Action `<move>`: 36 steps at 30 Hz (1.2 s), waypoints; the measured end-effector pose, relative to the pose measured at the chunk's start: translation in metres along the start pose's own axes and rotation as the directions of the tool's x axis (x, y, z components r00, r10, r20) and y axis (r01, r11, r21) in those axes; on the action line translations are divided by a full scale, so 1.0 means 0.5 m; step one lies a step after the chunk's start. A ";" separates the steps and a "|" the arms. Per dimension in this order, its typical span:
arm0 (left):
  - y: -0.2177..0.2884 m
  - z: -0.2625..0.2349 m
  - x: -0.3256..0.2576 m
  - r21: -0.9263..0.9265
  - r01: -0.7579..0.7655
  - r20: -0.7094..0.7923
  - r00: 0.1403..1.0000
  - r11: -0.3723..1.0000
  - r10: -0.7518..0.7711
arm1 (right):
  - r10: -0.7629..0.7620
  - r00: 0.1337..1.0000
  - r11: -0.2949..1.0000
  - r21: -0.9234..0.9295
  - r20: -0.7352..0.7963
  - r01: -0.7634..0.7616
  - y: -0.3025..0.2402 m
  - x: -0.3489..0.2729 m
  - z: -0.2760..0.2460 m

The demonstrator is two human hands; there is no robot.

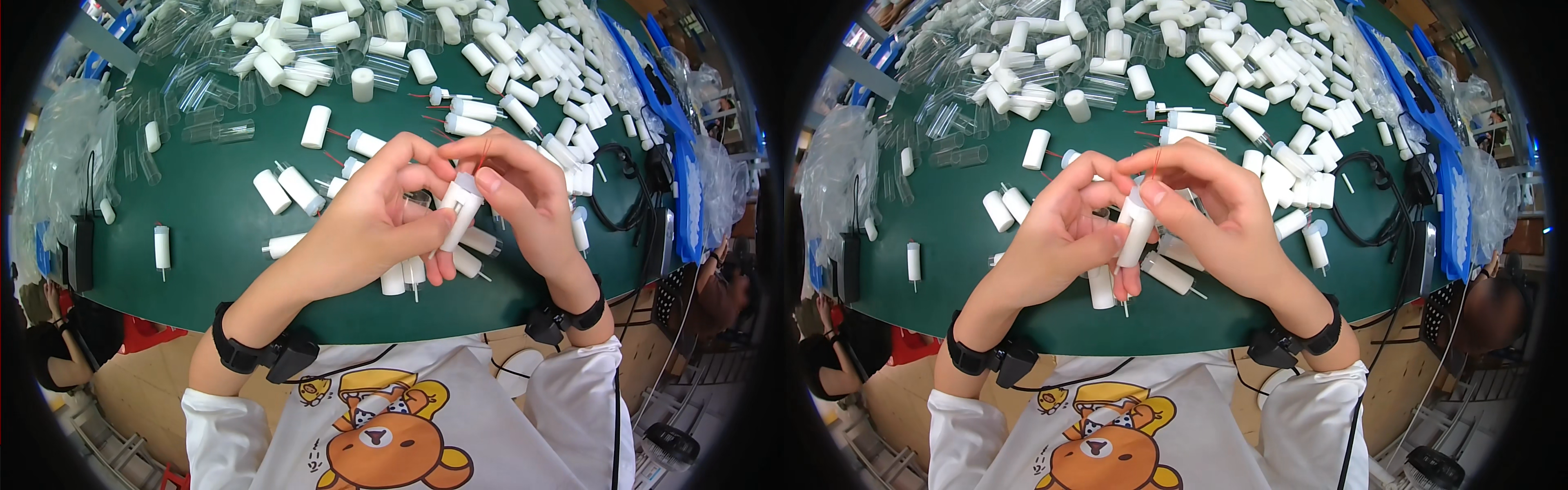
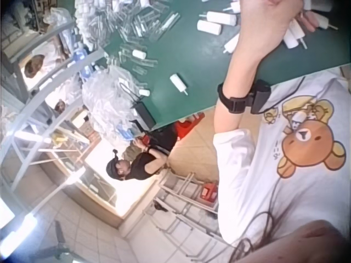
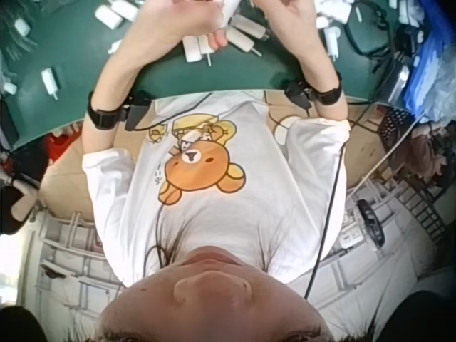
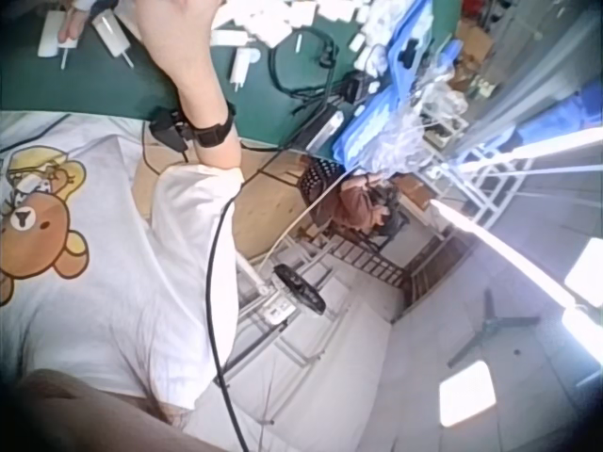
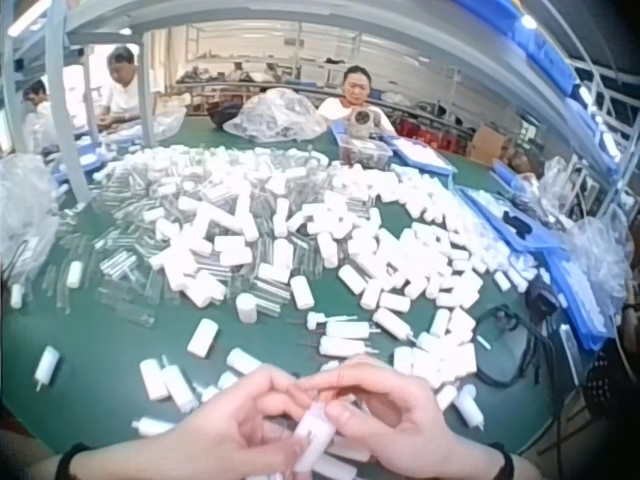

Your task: Assembling small white plastic cylindrical components by hand at a workbench.

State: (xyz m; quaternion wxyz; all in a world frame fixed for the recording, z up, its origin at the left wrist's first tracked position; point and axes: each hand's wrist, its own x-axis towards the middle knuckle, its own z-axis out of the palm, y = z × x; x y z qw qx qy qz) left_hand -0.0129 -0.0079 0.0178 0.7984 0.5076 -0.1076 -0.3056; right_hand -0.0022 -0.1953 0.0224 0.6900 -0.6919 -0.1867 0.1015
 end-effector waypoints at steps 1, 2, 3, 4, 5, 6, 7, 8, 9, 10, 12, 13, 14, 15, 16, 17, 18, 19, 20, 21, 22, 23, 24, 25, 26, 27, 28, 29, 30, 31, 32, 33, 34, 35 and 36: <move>0.001 0.001 0.000 0.006 -0.004 -0.011 1.000 1.000 0.004 | -0.028 0.999 1.000 -0.009 0.027 0.028 0.004 0.001 -0.003; 0.001 0.001 0.001 0.012 -0.008 -0.021 1.000 1.000 0.008 | -0.055 0.997 0.998 -0.018 0.054 0.056 0.012 0.003 -0.008; 0.001 0.002 0.002 0.017 -0.012 -0.032 0.999 1.000 0.012 | -0.082 0.993 0.996 -0.027 0.081 0.085 0.017 0.003 -0.012; -0.001 0.002 0.003 0.015 -0.019 -0.032 0.999 1.000 0.020 | -0.073 0.994 0.996 -0.034 0.083 0.076 0.017 0.002 -0.015; -0.003 0.002 0.005 0.013 -0.027 -0.033 0.999 1.000 0.027 | -0.064 0.994 0.997 -0.042 0.086 0.068 0.017 0.001 -0.017; -0.005 0.001 0.005 0.012 -0.036 -0.036 0.999 0.999 0.036 | -0.056 0.994 0.997 -0.048 0.090 0.061 0.016 0.002 -0.018; -0.007 -0.001 0.005 -0.012 -0.031 -0.032 0.999 0.999 0.031 | -0.037 0.996 0.999 -0.024 0.080 0.039 0.013 0.002 -0.017; -0.010 -0.005 0.005 -0.037 -0.026 -0.027 0.999 0.999 0.025 | -0.017 0.997 1.000 0.000 0.070 0.017 0.008 0.002 -0.015; -0.011 -0.007 0.006 -0.061 -0.021 -0.021 1.000 0.998 0.020 | 0.003 0.998 1.000 0.024 0.058 -0.004 0.006 0.002 -0.015; -0.010 -0.009 0.006 -0.073 -0.026 -0.028 0.999 0.997 0.024 | -0.012 0.998 1.000 0.028 0.062 0.010 0.008 0.003 -0.012; -0.008 -0.011 0.007 -0.096 -0.036 -0.042 0.999 0.995 0.032 | -0.042 0.997 0.999 0.036 0.066 0.040 0.013 0.004 -0.006; -0.007 -0.011 0.007 -0.080 -0.045 -0.043 0.998 0.996 0.042 | -0.062 0.995 0.998 0.025 0.079 0.060 0.018 0.003 -0.009; -0.006 -0.011 0.008 -0.063 -0.054 -0.044 0.998 0.997 0.051 | -0.082 0.992 0.997 0.015 0.092 0.081 0.025 0.002 -0.013; -0.005 -0.011 0.007 -0.047 -0.064 -0.048 0.997 0.997 0.062 | -0.102 0.989 0.995 0.006 0.109 0.102 0.029 0.003 -0.015; -0.005 -0.010 0.007 -0.068 -0.026 -0.067 0.998 0.997 0.022 | -0.057 0.996 0.996 0.071 0.066 0.052 0.023 0.002 -0.012; -0.003 -0.008 0.007 -0.090 0.011 -0.085 0.996 0.996 -0.019 | -0.008 1.000 0.991 0.136 0.026 0.005 0.010 0.000 -0.007; -0.003 -0.007 0.007 -0.113 0.050 -0.101 0.993 0.992 -0.061 | 0.043 0.999 0.978 0.204 -0.011 -0.040 0.004 -0.002 -0.004; 0.001 -0.010 0.006 -0.064 0.085 -0.076 0.993 0.994 -0.090 | 0.025 0.999 0.977 0.214 -0.025 -0.019 0.004 -0.001 -0.006; 0.007 -0.015 0.005 -0.015 0.120 -0.051 0.991 0.993 -0.120 | 0.006 0.999 0.975 0.222 -0.040 0.003 0.005 0.000 -0.011; 0.011 -0.019 0.004 0.035 0.152 -0.031 0.988 0.988 -0.151 | -0.012 0.999 0.972 0.232 -0.053 0.024 0.005 0.001 -0.013; 0.006 -0.023 0.004 0.020 0.128 -0.042 0.991 0.992 -0.127 | -0.022 0.998 0.971 0.235 -0.058 0.035 0.006 0.002 -0.011; -0.004 -0.028 0.006 0.005 0.104 -0.055 0.993 0.995 -0.103 | -0.032 0.998 0.970 0.238 -0.063 0.047 0.008 0.003 -0.010; -0.010 -0.030 0.008 -0.011 0.080 -0.061 0.995 0.997 -0.080 | -0.042 0.996 0.970 0.236 -0.073 0.058 0.007 0.002 -0.009; -0.012 -0.029 0.009 -0.045 0.030 -0.070 0.997 0.999 -0.033 | -0.071 0.994 0.979 0.184 -0.081 0.085 0.007 0.002 -0.008; -0.013 -0.027 0.009 -0.079 -0.020 -0.080 0.997 0.997 0.014 | -0.101 0.991 0.985 0.131 -0.086 0.111 0.008 0.003 -0.007; -0.015 -0.024 0.009 -0.111 -0.071 -0.097 0.993 0.991 0.061 | -0.131 0.988 0.987 0.081 -0.086 0.138 0.010 0.004 -0.005; -0.016 -0.019 0.011 -0.102 -0.093 -0.135 0.988 0.990 0.078 | -0.157 0.984 0.985 0.053 -0.079 0.162 0.011 0.004 -0.006; -0.016 -0.012 0.013 -0.093 -0.114 -0.172 0.980 0.989 0.097 | -0.184 0.980 0.982 0.025 -0.071 0.186 0.012 0.005 -0.007; -0.016 -0.008 0.015 -0.084 -0.133 -0.206 0.972 0.987 0.114 | -0.209 0.976 0.978 -0.004 -0.065 0.210 0.012 0.004 -0.009; -0.014 -0.010 0.016 -0.040 -0.128 -0.189 0.975 0.991 0.118 | -0.210 0.976 0.978 -0.018 -0.053 0.209 0.012 0.003 -0.012; -0.011 -0.014 0.016 0.005 -0.123 -0.173 0.977 0.992 0.122 | -0.210 0.977 0.978 -0.031 -0.041 0.208 0.011 0.001 -0.015; -0.008 -0.017 0.015 0.051 -0.118 -0.157 0.980 0.992 0.125 | -0.210 0.977 0.977 -0.044 -0.028 0.209 0.010 -0.001 -0.017; -0.004 -0.018 0.013 0.041 -0.112 -0.154 0.981 0.993 0.117 | -0.216 0.975 0.976 -0.031 -0.047 0.214 0.009 -0.001 -0.016; 0.001 -0.018 0.011 0.031 -0.106 -0.151 0.982 0.994 0.109 | -0.221 0.973 0.975 -0.017 -0.067 0.220 0.008 -0.002 -0.013; 0.004 -0.017 0.009 0.021 -0.100 -0.149 0.984 0.995 0.102 | -0.226 0.970 0.974 -0.004 -0.085 0.227 0.007 -0.002 -0.012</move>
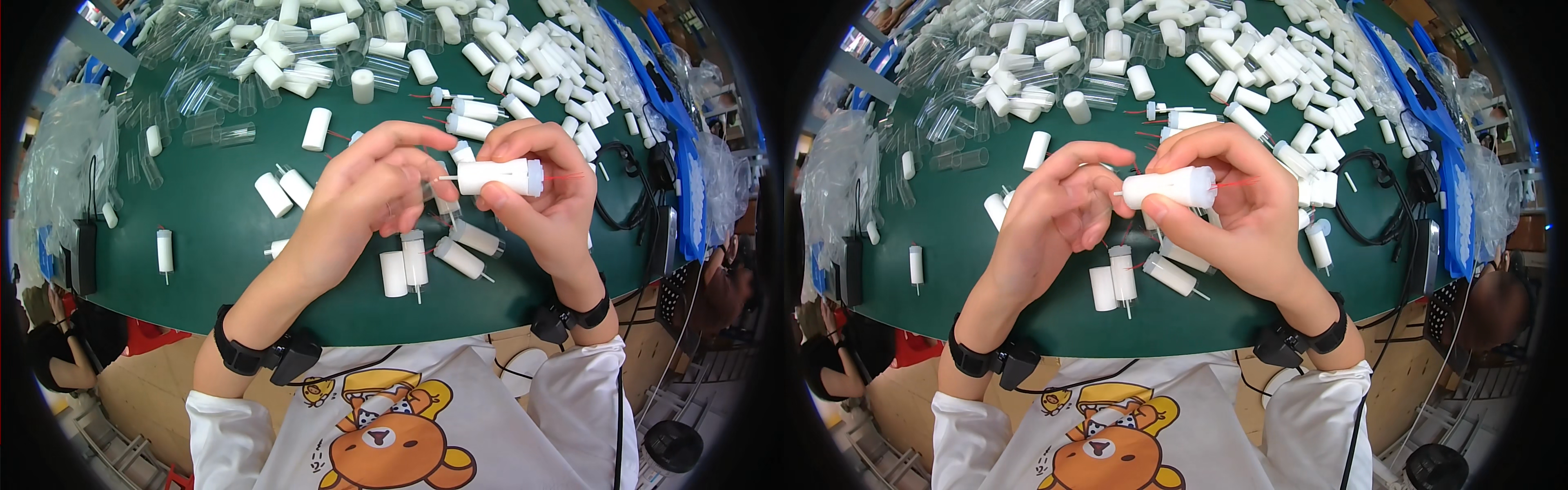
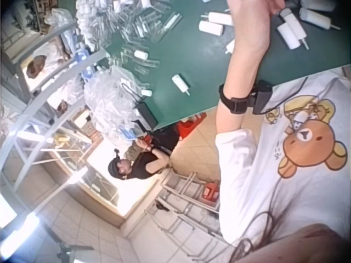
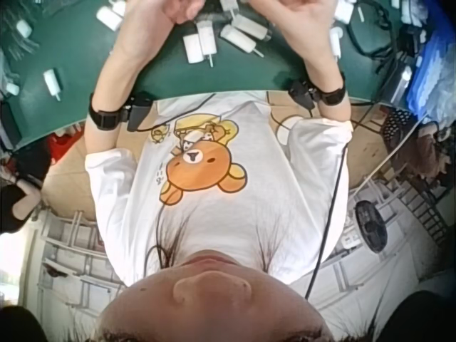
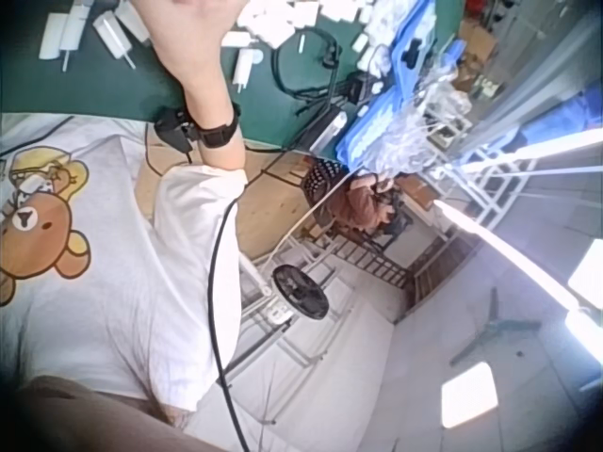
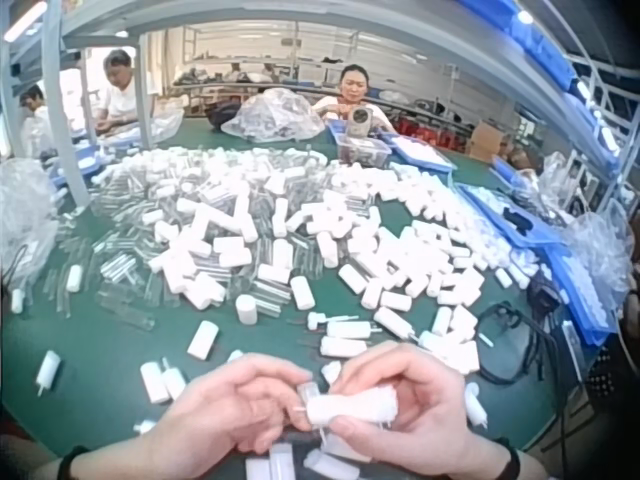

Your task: Assembling small white plastic cylindrical components by hand at a workbench.

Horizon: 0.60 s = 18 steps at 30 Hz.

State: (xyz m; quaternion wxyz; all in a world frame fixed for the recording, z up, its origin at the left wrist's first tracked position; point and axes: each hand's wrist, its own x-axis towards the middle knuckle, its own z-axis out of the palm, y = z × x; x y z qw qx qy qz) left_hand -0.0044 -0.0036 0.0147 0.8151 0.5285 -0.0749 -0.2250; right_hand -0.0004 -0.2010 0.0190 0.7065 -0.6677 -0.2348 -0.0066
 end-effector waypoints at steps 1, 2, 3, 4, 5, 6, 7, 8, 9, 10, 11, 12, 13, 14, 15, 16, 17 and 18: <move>-0.001 0.001 -0.002 0.003 0.007 0.007 1.000 1.000 -0.007 | 0.000 1.000 1.000 0.004 0.024 0.000 -0.001 0.000 -0.001; -0.002 0.002 -0.004 0.005 0.013 0.014 1.000 1.000 -0.014 | -0.001 0.999 1.000 0.008 0.049 0.000 -0.001 0.000 -0.003; -0.003 0.003 -0.005 0.008 0.021 0.021 1.000 1.000 -0.021 | -0.001 0.997 1.000 0.012 0.073 0.000 -0.001 0.000 -0.005; -0.003 0.003 -0.005 0.017 0.032 0.031 0.999 0.999 -0.033 | -0.020 0.995 1.000 -0.001 0.095 0.020 -0.001 0.000 -0.003; -0.003 0.004 -0.005 0.026 0.044 0.042 0.998 0.999 -0.045 | -0.039 0.992 0.999 -0.014 0.117 0.041 -0.001 0.000 -0.001; -0.003 0.004 -0.004 0.036 0.054 0.053 0.997 0.998 -0.056 | -0.058 0.989 0.998 -0.026 0.139 0.062 0.000 0.000 0.000; -0.004 0.004 -0.004 0.042 0.046 0.068 0.997 0.998 -0.049 | -0.052 0.990 0.998 -0.020 0.132 0.055 0.001 0.000 0.000; -0.006 0.004 -0.004 0.047 0.038 0.082 0.996 0.998 -0.042 | -0.046 0.991 0.999 -0.014 0.125 0.048 0.003 -0.001 0.000; -0.008 0.004 -0.005 0.052 0.029 0.097 0.995 0.998 -0.034 | -0.039 0.992 0.999 -0.008 0.118 0.041 0.003 -0.002 0.000; -0.009 0.003 -0.006 0.053 0.019 0.130 0.991 0.998 -0.026 | 0.035 0.992 0.995 0.094 0.120 -0.046 -0.001 -0.003 0.001; -0.011 0.001 -0.009 0.054 0.009 0.163 0.986 0.999 -0.017 | 0.108 0.986 0.972 0.194 0.129 -0.132 -0.009 -0.004 0.004; -0.012 -0.001 -0.011 0.054 -0.001 0.194 0.981 0.999 -0.010 | 0.180 0.973 0.932 0.292 0.147 -0.216 -0.016 -0.004 0.006; -0.011 -0.003 -0.013 0.035 0.017 0.220 0.975 0.999 -0.024 | 0.210 0.966 0.908 0.336 0.151 -0.250 -0.021 -0.006 0.009; -0.009 -0.004 -0.014 0.017 0.034 0.244 0.969 0.999 -0.038 | 0.239 0.958 0.881 0.379 0.158 -0.282 -0.025 -0.007 0.011; -0.008 -0.004 -0.014 -0.001 0.053 0.273 0.961 0.999 -0.051 | 0.219 0.963 0.897 0.355 0.154 -0.261 -0.023 -0.008 0.010; -0.004 -0.003 -0.015 0.040 0.055 0.256 0.965 0.998 -0.063 | 0.200 0.968 0.912 0.332 0.151 -0.240 -0.020 -0.009 0.010; 0.001 0.000 -0.015 0.082 0.057 0.239 0.968 0.995 -0.075 | 0.129 0.981 0.957 0.241 0.146 -0.162 -0.005 -0.010 0.008; 0.005 0.002 -0.016 0.124 0.061 0.220 0.972 0.990 -0.087 | 0.058 0.987 0.986 0.149 0.147 -0.080 0.002 -0.010 0.006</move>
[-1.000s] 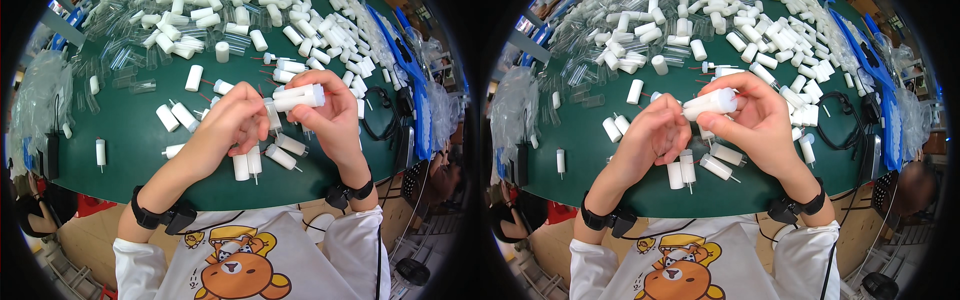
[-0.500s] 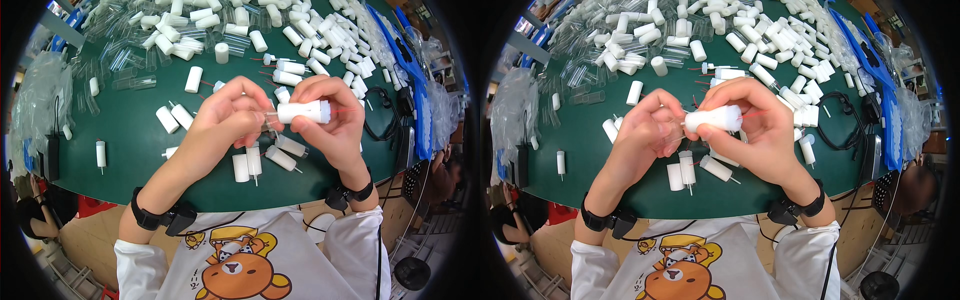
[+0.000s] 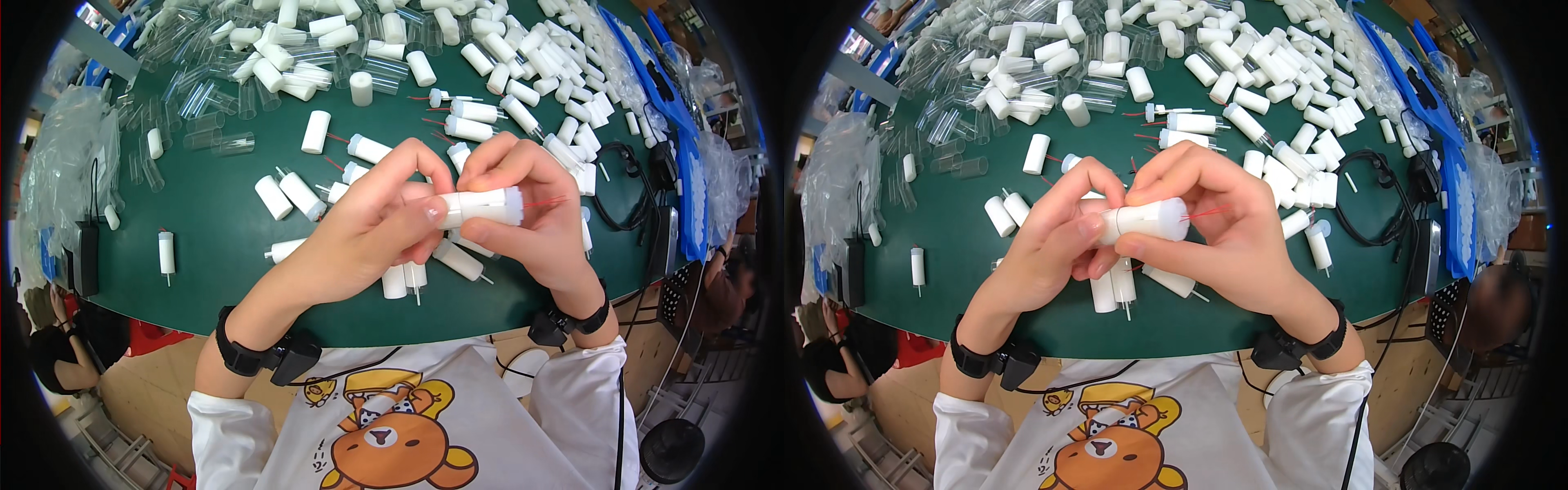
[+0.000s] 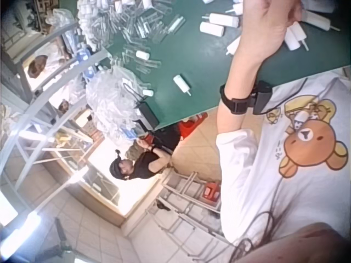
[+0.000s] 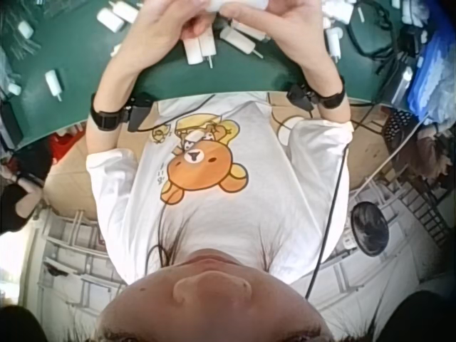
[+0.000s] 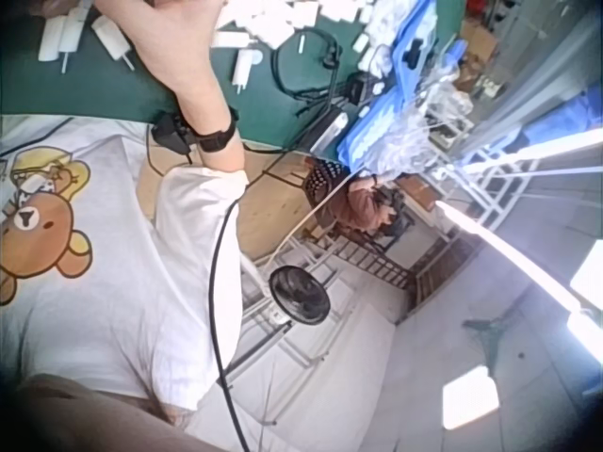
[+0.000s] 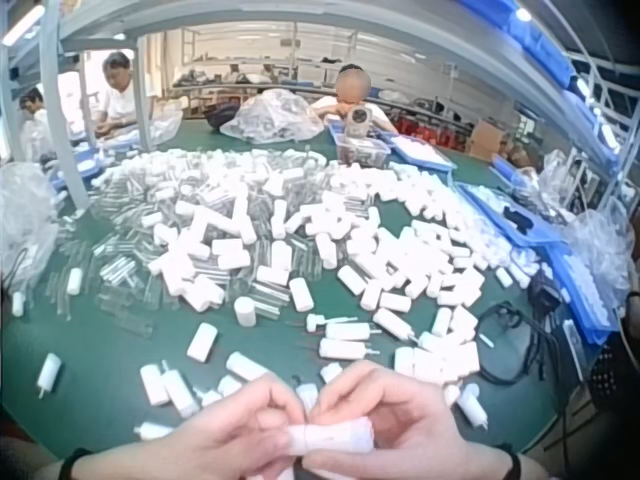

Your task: Assembling small white plastic cylindrical components by hand at a workbench.

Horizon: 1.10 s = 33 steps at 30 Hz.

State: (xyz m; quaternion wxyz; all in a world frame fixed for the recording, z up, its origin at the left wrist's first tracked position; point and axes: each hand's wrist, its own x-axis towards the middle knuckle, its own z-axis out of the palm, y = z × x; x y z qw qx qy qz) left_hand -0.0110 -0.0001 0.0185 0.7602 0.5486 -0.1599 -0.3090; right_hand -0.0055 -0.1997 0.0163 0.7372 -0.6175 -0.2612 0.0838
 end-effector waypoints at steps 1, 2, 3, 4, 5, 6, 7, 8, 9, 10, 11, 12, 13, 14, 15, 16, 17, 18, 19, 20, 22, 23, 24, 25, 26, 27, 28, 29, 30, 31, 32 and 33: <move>0.001 0.001 0.000 0.007 0.019 -0.002 1.000 1.000 -0.019 | 0.018 1.000 1.000 -0.001 0.004 -0.018 0.001 0.002 0.000; 0.003 0.002 -0.001 0.014 0.038 -0.005 0.999 0.999 -0.038 | 0.035 0.999 0.999 -0.003 0.007 -0.035 0.001 0.004 0.000; 0.003 0.002 0.000 0.022 0.056 -0.005 0.998 0.998 -0.056 | 0.052 0.999 0.999 -0.006 0.009 -0.052 0.002 0.005 -0.001; 0.005 0.004 0.001 0.011 0.054 0.031 0.998 0.999 -0.054 | 0.049 0.999 0.998 -0.028 0.008 -0.049 0.001 0.005 -0.005; 0.006 0.006 0.002 0.000 0.052 0.067 0.996 0.999 -0.052 | 0.046 0.999 0.998 -0.050 0.006 -0.046 -0.001 0.005 -0.009; 0.007 0.007 0.002 -0.010 0.050 0.100 0.994 0.999 -0.049 | 0.043 0.999 0.997 -0.070 0.007 -0.042 -0.002 0.006 -0.011; 0.007 0.009 0.002 -0.012 0.065 0.106 0.992 0.998 -0.064 | 0.046 0.999 0.993 -0.105 0.002 -0.046 -0.006 0.009 -0.012; 0.005 0.011 0.002 -0.013 0.081 0.113 0.990 0.997 -0.079 | 0.049 0.999 0.989 -0.140 -0.002 -0.049 -0.011 0.012 -0.011; 0.004 0.015 0.002 -0.015 0.095 0.123 0.988 0.995 -0.092 | 0.052 0.999 0.983 -0.177 -0.009 -0.053 -0.015 0.012 -0.010; 0.000 0.019 0.001 -0.057 0.053 0.101 0.994 0.997 -0.047 | 0.025 0.999 0.987 -0.159 -0.043 -0.032 -0.014 0.012 -0.008; -0.005 0.024 0.000 -0.098 0.009 0.077 0.997 0.995 -0.002 | -0.001 0.997 0.990 -0.141 -0.077 -0.010 -0.012 0.012 -0.003; -0.008 0.026 0.001 -0.138 -0.032 0.051 0.998 0.990 0.039 | -0.025 0.993 0.992 -0.123 -0.113 0.011 -0.009 0.010 -0.001; -0.005 0.025 -0.001 -0.199 0.008 0.103 0.995 0.980 0.012 | -0.078 0.994 0.986 -0.154 -0.075 0.066 -0.007 0.010 -0.002; 0.001 0.022 -0.004 -0.257 0.052 0.155 0.988 0.965 -0.011 | -0.130 0.991 0.976 -0.183 -0.036 0.122 -0.005 0.011 -0.005; 0.004 0.020 -0.007 -0.311 0.096 0.204 0.978 0.946 -0.032 | -0.181 0.983 0.962 -0.207 0.008 0.179 -0.002 0.012 -0.006; -0.001 0.015 -0.004 -0.332 0.095 0.222 0.975 0.939 -0.020 | -0.176 0.984 0.973 -0.153 -0.004 0.174 -0.001 0.011 -0.002; -0.011 0.008 0.001 -0.353 0.095 0.241 0.971 0.931 -0.008 | -0.171 0.985 0.981 -0.098 -0.016 0.169 -0.001 0.010 0.005; -0.018 0.003 0.003 -0.374 0.094 0.259 0.966 0.922 0.007 | -0.164 0.986 0.986 -0.044 -0.027 0.163 -0.003 0.010 0.009; -0.022 -0.001 0.002 -0.396 0.116 0.290 0.957 0.911 0.004 | -0.184 0.983 0.982 -0.040 -0.013 0.183 -0.003 0.009 0.009; -0.025 -0.004 0.001 -0.417 0.138 0.320 0.947 0.898 0.003 | -0.203 0.979 0.978 -0.036 0.001 0.203 -0.002 0.008 0.008; -0.027 -0.005 -0.001 -0.408 0.161 0.349 0.937 0.899 -0.009 | -0.229 0.973 0.973 -0.033 0.011 0.230 0.000 0.007 0.009; -0.024 -0.002 -0.004 -0.379 0.160 0.347 0.938 0.912 -0.020 | -0.236 0.972 0.971 -0.035 0.008 0.236 -0.001 0.007 0.011; -0.023 0.001 -0.004 -0.350 0.159 0.346 0.938 0.923 -0.030 | -0.241 0.970 0.970 -0.038 0.005 0.241 -0.002 0.006 0.013; -0.023 0.002 -0.004 -0.351 0.156 0.346 0.938 0.923 -0.027 | -0.235 0.972 0.971 -0.042 0.004 0.235 -0.002 0.004 0.013; -0.022 0.002 -0.004 -0.351 0.152 0.346 0.938 0.924 -0.023 | -0.229 0.973 0.972 -0.045 0.003 0.229 -0.002 0.003 0.014; -0.022 0.002 -0.004 -0.352 0.150 0.348 0.937 0.924 -0.020 | -0.222 0.975 0.974 -0.049 0.001 0.222 -0.003 0.002 0.014; -0.023 0.001 -0.003 -0.341 0.154 0.355 0.934 0.927 -0.025 | -0.232 0.973 0.970 -0.076 -0.006 0.231 -0.001 0.002 0.014; -0.024 -0.001 -0.002 -0.330 0.159 0.363 0.931 0.931 -0.030 | -0.242 0.970 0.966 -0.101 -0.013 0.240 0.001 0.001 0.014; -0.025 -0.002 -0.001 -0.319 0.162 0.369 0.929 0.934 -0.035 | -0.252 0.968 0.960 -0.127 -0.018 0.248 0.003 0.002 0.015; -0.026 -0.002 -0.001 -0.314 0.165 0.361 0.932 0.935 -0.043 | -0.236 0.971 0.960 -0.162 -0.023 0.230 0.001 0.001 0.014; -0.027 -0.002 0.000 -0.309 0.168 0.352 0.934 0.936 -0.051 | -0.221 0.975 0.957 -0.198 -0.029 0.211 -0.003 -0.001 0.013; -0.028 -0.001 0.000 -0.303 0.171 0.344 0.937 0.937 -0.060 | -0.207 0.978 0.953 -0.233 -0.035 0.193 -0.005 -0.003 0.012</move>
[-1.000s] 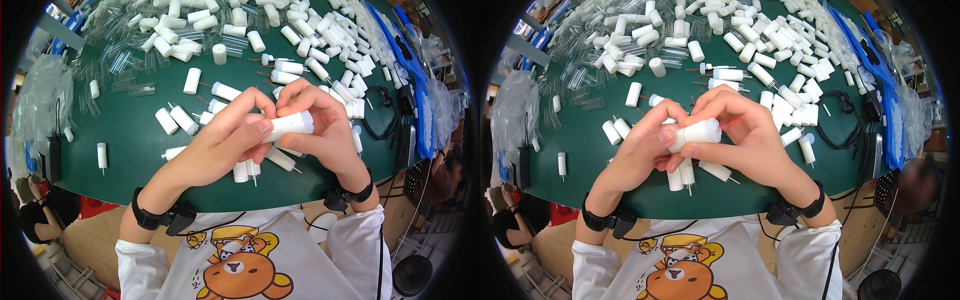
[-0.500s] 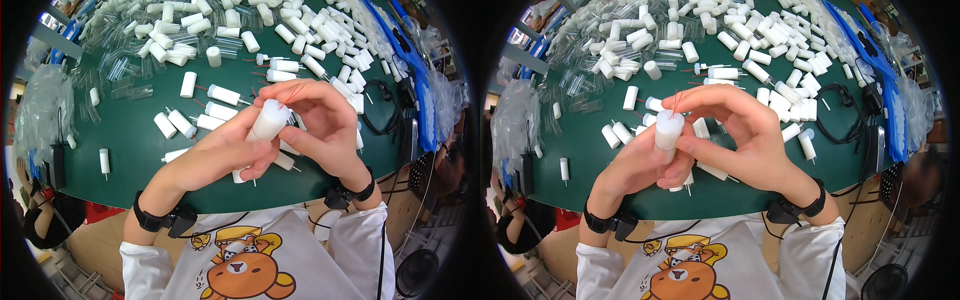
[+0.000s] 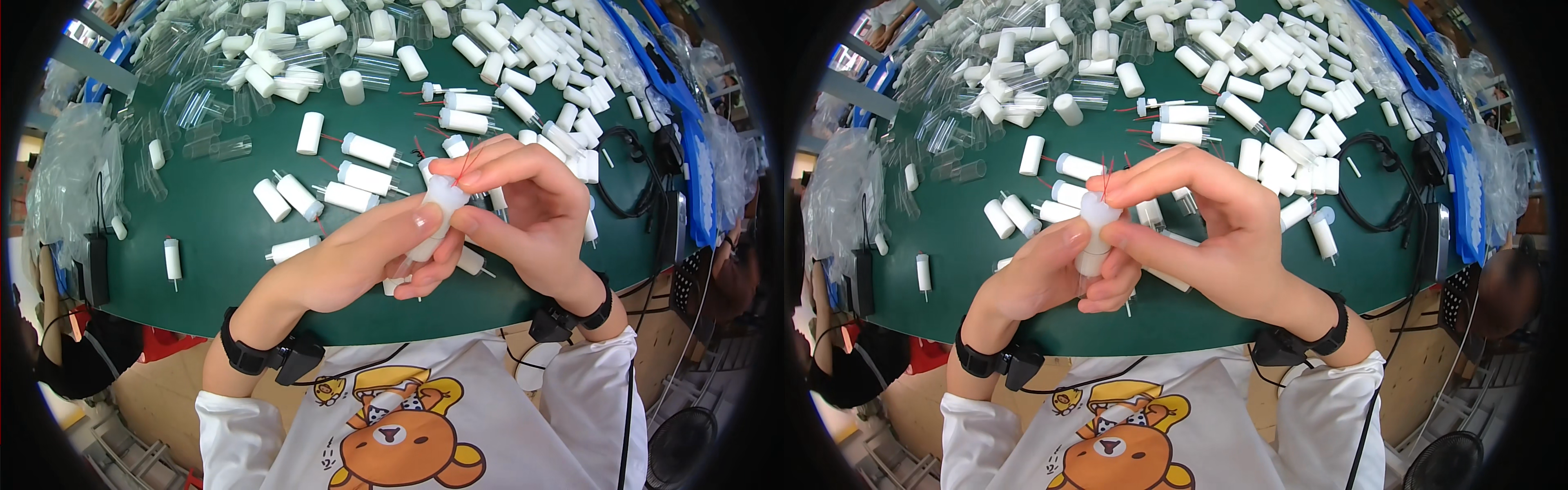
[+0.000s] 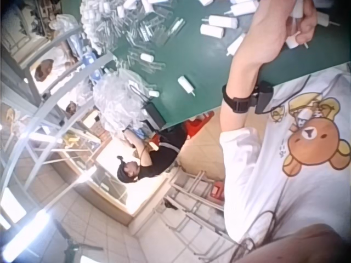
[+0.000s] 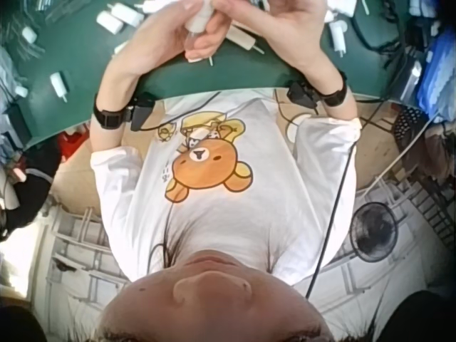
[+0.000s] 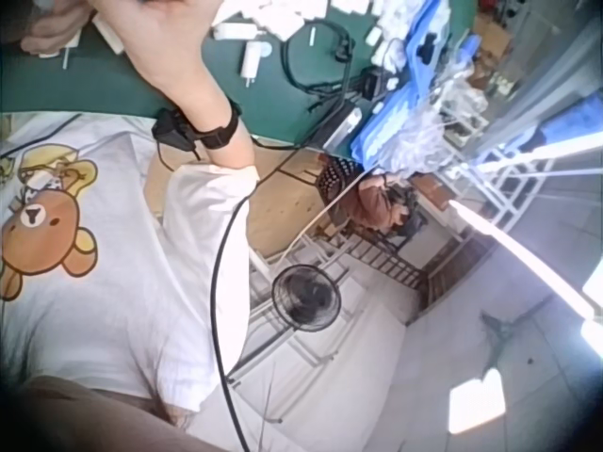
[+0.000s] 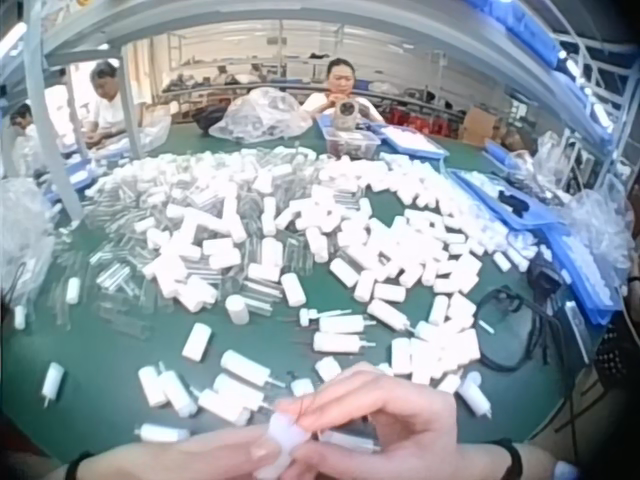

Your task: Assembling small white plastic cylindrical components by hand at a workbench.

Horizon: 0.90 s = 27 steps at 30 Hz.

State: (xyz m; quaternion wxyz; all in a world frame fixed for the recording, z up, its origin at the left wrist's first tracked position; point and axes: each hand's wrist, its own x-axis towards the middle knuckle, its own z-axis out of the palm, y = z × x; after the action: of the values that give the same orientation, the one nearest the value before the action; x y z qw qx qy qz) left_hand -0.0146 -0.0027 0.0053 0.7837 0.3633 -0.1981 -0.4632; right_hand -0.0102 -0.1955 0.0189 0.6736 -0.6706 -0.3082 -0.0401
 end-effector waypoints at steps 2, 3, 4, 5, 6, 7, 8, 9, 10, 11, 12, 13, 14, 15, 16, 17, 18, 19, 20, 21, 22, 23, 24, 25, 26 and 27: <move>0.004 0.008 0.000 0.039 0.019 -0.097 0.995 0.999 -0.015 | 0.010 0.999 1.000 0.005 -0.032 -0.010 0.009 -0.006 0.003; 0.006 0.011 -0.001 0.059 0.029 -0.148 0.989 0.998 -0.020 | 0.014 0.999 1.000 0.009 -0.046 -0.014 0.013 -0.008 0.004; 0.004 0.011 -0.002 0.052 0.019 -0.159 0.987 0.998 -0.011 | -0.006 1.000 0.999 -0.046 -0.016 0.005 0.014 -0.007 0.002; 0.001 0.009 -0.002 0.046 0.009 -0.170 0.985 0.999 -0.001 | -0.025 1.000 0.995 -0.100 0.015 0.026 0.016 -0.005 -0.003; -0.001 0.007 -0.001 0.039 0.001 -0.177 0.984 0.999 0.006 | -0.041 0.998 0.987 -0.156 0.044 0.047 0.018 -0.004 -0.007; 0.001 0.008 0.001 0.003 -0.009 -0.173 0.985 1.000 0.009 | -0.065 0.997 0.983 -0.169 0.050 0.073 0.018 -0.001 -0.008; 0.003 0.009 0.003 -0.033 -0.018 -0.170 0.985 0.999 0.012 | -0.089 0.994 0.978 -0.182 0.056 0.098 0.017 0.003 -0.006; 0.005 0.009 0.004 -0.069 -0.028 -0.170 0.985 0.997 0.015 | -0.114 0.991 0.973 -0.192 0.064 0.124 0.017 0.005 -0.003; 0.003 0.005 0.003 -0.072 -0.043 -0.172 0.985 0.996 0.031 | -0.112 0.991 0.975 -0.185 0.069 0.123 0.014 0.008 0.000; 0.000 -0.002 0.002 -0.074 -0.060 -0.175 0.983 0.995 0.046 | -0.110 0.991 0.977 -0.177 0.074 0.122 0.010 0.011 0.003; -0.003 -0.005 0.002 -0.078 -0.073 -0.173 0.983 0.994 0.058 | -0.107 0.991 0.978 -0.173 0.076 0.119 0.008 0.010 0.005; -0.003 -0.003 0.004 -0.056 -0.066 -0.204 0.978 0.996 0.053 | -0.094 0.993 0.979 -0.173 0.065 0.104 0.010 0.008 0.006; -0.002 0.001 0.006 -0.033 -0.058 -0.235 0.971 0.998 0.049 | -0.081 0.995 0.981 -0.172 0.055 0.089 0.012 0.005 0.007; 0.001 0.006 0.008 -0.008 -0.050 -0.266 0.963 0.999 0.046 | -0.070 0.997 0.983 -0.170 0.044 0.076 0.014 0.003 0.007; 0.005 0.010 0.010 0.005 -0.053 -0.279 0.959 0.999 0.052 | -0.062 0.997 0.986 -0.152 0.039 0.068 0.017 0.001 0.008; 0.010 0.011 0.012 0.018 -0.056 -0.291 0.955 0.998 0.059 | -0.054 0.998 0.989 -0.135 0.034 0.059 0.020 -0.001 0.010; 0.014 0.011 0.012 0.033 -0.060 -0.305 0.950 0.998 0.067 | -0.049 0.998 0.992 -0.117 0.031 0.052 0.022 -0.002 0.012; 0.014 0.007 0.010 0.039 -0.063 -0.281 0.957 0.997 0.072 | -0.039 0.998 0.992 -0.115 0.046 0.044 0.021 -0.002 0.013; 0.011 0.000 0.007 0.045 -0.066 -0.257 0.964 0.997 0.075 | -0.029 0.998 0.993 -0.113 0.060 0.036 0.019 -0.002 0.013; 0.009 -0.006 0.006 0.051 -0.068 -0.230 0.970 0.996 0.078 | -0.019 0.997 0.993 -0.113 0.073 0.028 0.018 -0.002 0.012; 0.006 -0.009 0.006 0.051 -0.056 -0.218 0.974 0.997 0.066 | -0.031 0.996 0.990 -0.135 0.083 0.042 0.018 -0.002 0.010; 0.004 -0.011 0.007 0.051 -0.044 -0.206 0.977 0.998 0.053 | -0.042 0.995 0.986 -0.158 0.094 0.057 0.020 -0.001 0.008; 0.004 -0.010 0.008 0.053 -0.033 -0.193 0.980 0.998 0.043 | -0.054 0.993 0.981 -0.180 0.106 0.072 0.021 0.000 0.007; 0.007 -0.005 0.009 0.060 -0.021 -0.243 0.969 0.998 0.035 | -0.046 0.991 0.984 -0.167 0.123 0.067 0.021 -0.001 0.007; 0.011 0.003 0.009 0.066 -0.008 -0.291 0.956 0.998 0.027 | -0.039 0.989 0.986 -0.154 0.140 0.061 0.023 -0.003 0.007; 0.015 0.010 0.010 0.074 0.004 -0.338 0.941 0.997 0.021 | -0.034 0.987 0.988 -0.143 0.157 0.057 0.024 -0.005 0.006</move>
State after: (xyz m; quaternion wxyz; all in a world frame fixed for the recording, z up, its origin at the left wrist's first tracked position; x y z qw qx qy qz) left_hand -0.0109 -0.0065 0.0142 0.7942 0.4653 -0.0792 -0.3828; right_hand -0.0076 -0.1924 0.0072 0.5955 -0.7123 -0.3707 -0.0262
